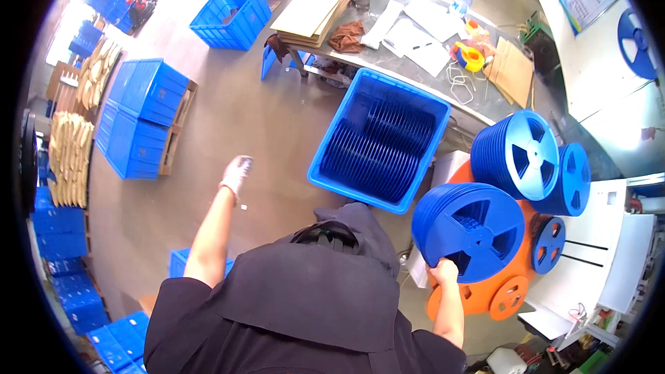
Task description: The person cleans a machine component, then uses a vacuum hose to empty a bag of blue pellets into a hopper. They then walk to a table and wipe multiple blue plastic spools with a cloth, stacking them in a blue bin.
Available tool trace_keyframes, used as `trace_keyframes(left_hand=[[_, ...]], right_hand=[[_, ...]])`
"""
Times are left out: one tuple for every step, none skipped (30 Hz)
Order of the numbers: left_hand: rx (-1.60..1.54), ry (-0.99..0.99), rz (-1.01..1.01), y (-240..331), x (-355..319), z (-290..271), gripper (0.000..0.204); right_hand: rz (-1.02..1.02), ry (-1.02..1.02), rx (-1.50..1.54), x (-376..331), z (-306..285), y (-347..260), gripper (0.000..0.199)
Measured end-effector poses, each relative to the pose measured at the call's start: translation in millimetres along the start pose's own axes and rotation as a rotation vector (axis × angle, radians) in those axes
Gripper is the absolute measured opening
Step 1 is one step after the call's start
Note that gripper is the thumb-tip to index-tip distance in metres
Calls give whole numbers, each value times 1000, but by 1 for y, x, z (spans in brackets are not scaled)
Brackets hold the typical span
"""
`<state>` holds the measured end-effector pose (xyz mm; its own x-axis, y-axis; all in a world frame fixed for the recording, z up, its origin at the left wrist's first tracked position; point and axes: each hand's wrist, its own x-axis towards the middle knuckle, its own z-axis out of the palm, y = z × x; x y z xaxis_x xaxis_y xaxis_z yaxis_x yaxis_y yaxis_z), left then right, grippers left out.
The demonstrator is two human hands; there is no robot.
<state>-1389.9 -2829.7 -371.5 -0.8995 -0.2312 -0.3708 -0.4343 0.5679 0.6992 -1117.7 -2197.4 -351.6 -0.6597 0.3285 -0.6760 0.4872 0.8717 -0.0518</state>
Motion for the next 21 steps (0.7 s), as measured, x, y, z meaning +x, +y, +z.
trace_keyframes(left_hand=[[86, -118, -2, 40, 0, 17, 30], [175, -227, -24, 68, -8, 30, 30], [235, -320, 21, 71, -14, 37, 30], [283, -424, 87, 81, -11, 48, 31], [278, -484, 8, 93, -5, 54, 32], [264, -552, -89, 100, -5, 61, 33], [294, -592, -112, 99, 6, 69, 31], [346, -628, -116, 101, 20, 72, 31], [397, -665, -119, 105, 37, 76, 32], [451, -697, -105, 116, 59, 81, 33], [477, -712, -113, 130, 79, 85, 35], [482, -703, -101, 135, 97, 90, 35], [488, -693, -88, 140, 117, 95, 36], [495, -682, -75, 146, 138, 98, 36], [520, -697, -26, 158, 157, 104, 36], [522, -723, -12, 167, 178, 111, 36], [524, -750, 1, 176, 201, 116, 36], [523, -782, 12, 181, 224, 122, 36], [526, -781, 44, 179, 246, 129, 35], [572, -815, 50, 177, 266, 135, 34], [611, -849, 59, 181, 289, 144, 34]], right_hand=[[21, 8, 24, 2, 7, 3, 51], [29, 3, 40, 3, 14, 5, 52], [20, 3, 26, 3, 12, -3, 52], [45, 27, 46, 6, 13, -10, 52], [71, 51, 65, 7, 14, -20, 53], [101, 62, 68, 4, 14, -25, 54], [125, 100, 115, 3, 10, -32, 54], [148, 137, 162, 1, 6, -42, 54], [189, 163, 194, 0, 0, -52, 52], [231, 202, 237, 3, -7, -64, 50], [251, 238, 348, 2, -18, -74, 49], [289, 266, 419, 5, -24, -81, 49], [327, 295, 490, 9, -28, -88, 49], [365, 324, 561, 13, -33, -96, 48], [420, 366, 647, 18, -39, -105, 49], [455, 421, 787, 21, -46, -117, 45], [454, 501, 896, 24, -54, -132, 43], [455, 583, 999, 22, -75, -156, 41], [484, 586, 1014, 21, -86, -172, 38], [481, 619, 1042, 21, -96, -193, 35], [484, 629, 1068, 21, -109, -217, 33]])
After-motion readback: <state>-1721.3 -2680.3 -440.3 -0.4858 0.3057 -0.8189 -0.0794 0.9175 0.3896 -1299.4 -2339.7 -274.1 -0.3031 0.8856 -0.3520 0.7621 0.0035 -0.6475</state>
